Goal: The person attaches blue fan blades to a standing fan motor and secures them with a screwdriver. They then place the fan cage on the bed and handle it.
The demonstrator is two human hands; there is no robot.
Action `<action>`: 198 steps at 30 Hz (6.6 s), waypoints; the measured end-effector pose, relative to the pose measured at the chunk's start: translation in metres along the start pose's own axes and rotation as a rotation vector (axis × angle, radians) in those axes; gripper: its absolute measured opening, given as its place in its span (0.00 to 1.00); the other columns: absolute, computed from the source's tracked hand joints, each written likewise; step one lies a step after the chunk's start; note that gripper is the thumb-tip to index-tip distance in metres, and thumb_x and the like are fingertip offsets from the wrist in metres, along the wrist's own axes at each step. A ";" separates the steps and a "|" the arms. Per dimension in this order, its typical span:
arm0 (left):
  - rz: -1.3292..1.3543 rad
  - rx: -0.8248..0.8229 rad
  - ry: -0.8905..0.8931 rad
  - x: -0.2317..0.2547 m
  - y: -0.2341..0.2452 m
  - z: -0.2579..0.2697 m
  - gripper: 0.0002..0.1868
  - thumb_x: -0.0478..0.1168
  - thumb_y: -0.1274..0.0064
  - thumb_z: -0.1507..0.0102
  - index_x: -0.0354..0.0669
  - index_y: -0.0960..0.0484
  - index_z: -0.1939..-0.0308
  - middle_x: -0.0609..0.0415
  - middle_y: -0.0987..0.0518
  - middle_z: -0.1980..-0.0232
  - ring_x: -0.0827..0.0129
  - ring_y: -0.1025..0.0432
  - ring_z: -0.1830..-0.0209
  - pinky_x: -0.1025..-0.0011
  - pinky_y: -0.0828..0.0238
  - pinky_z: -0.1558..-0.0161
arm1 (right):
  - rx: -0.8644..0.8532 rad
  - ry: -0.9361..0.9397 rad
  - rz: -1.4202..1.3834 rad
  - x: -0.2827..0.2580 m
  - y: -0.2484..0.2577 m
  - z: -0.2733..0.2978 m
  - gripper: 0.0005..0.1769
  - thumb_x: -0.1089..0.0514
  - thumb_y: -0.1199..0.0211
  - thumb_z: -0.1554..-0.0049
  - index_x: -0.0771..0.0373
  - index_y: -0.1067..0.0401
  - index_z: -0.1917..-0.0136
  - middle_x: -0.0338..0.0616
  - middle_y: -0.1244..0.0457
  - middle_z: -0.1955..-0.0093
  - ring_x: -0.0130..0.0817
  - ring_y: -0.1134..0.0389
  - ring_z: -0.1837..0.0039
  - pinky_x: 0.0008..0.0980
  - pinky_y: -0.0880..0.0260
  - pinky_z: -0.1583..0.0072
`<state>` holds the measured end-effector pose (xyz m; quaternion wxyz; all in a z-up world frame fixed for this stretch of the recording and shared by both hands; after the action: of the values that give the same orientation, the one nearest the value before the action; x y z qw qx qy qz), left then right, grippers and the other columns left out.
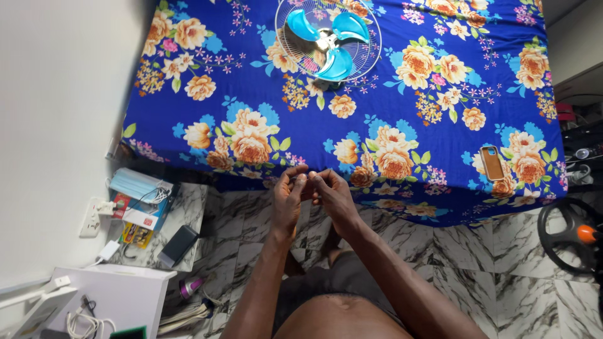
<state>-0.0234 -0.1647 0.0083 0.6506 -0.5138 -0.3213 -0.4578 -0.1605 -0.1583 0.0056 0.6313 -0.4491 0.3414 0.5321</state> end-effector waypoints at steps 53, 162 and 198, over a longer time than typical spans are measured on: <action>-0.218 -0.198 0.184 -0.059 -0.182 -0.217 0.17 0.44 0.46 0.25 0.38 0.18 0.36 0.54 0.13 0.46 0.74 0.18 0.49 0.72 0.20 0.50 | 0.258 -0.064 -0.202 -0.052 0.216 -0.178 0.14 0.59 0.40 0.31 0.69 0.27 0.36 0.48 0.28 0.45 0.29 0.27 0.46 0.31 0.23 0.42; -0.416 0.002 0.095 -0.056 -0.084 -0.351 0.19 0.38 0.33 0.33 0.33 0.13 0.40 0.50 0.12 0.47 0.70 0.18 0.51 0.70 0.19 0.47 | 0.571 0.056 0.517 -0.134 0.174 -0.242 0.17 0.56 0.29 0.36 0.63 0.22 0.36 0.44 0.32 0.38 0.32 0.28 0.43 0.37 0.24 0.43; -0.217 0.525 -0.102 0.014 -0.067 -0.132 0.27 0.50 0.47 0.25 0.36 0.20 0.28 0.49 0.14 0.39 0.68 0.20 0.42 0.68 0.22 0.39 | -0.333 -0.064 -0.292 -0.106 0.107 -0.172 0.29 0.54 0.33 0.34 0.63 0.35 0.23 0.45 0.29 0.39 0.34 0.24 0.43 0.41 0.20 0.44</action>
<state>-0.0869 -0.2991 0.0107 0.6916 -0.3129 -0.5142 -0.3993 -0.2786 -0.3535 0.0180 0.6294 -0.5747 0.1600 0.4980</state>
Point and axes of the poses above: each hand's wrist, its own z-axis away from the middle knuckle, its own y-axis out of the back of the hand, x = y × z, the point moved 10 cm from there along -z, towards the middle knuckle
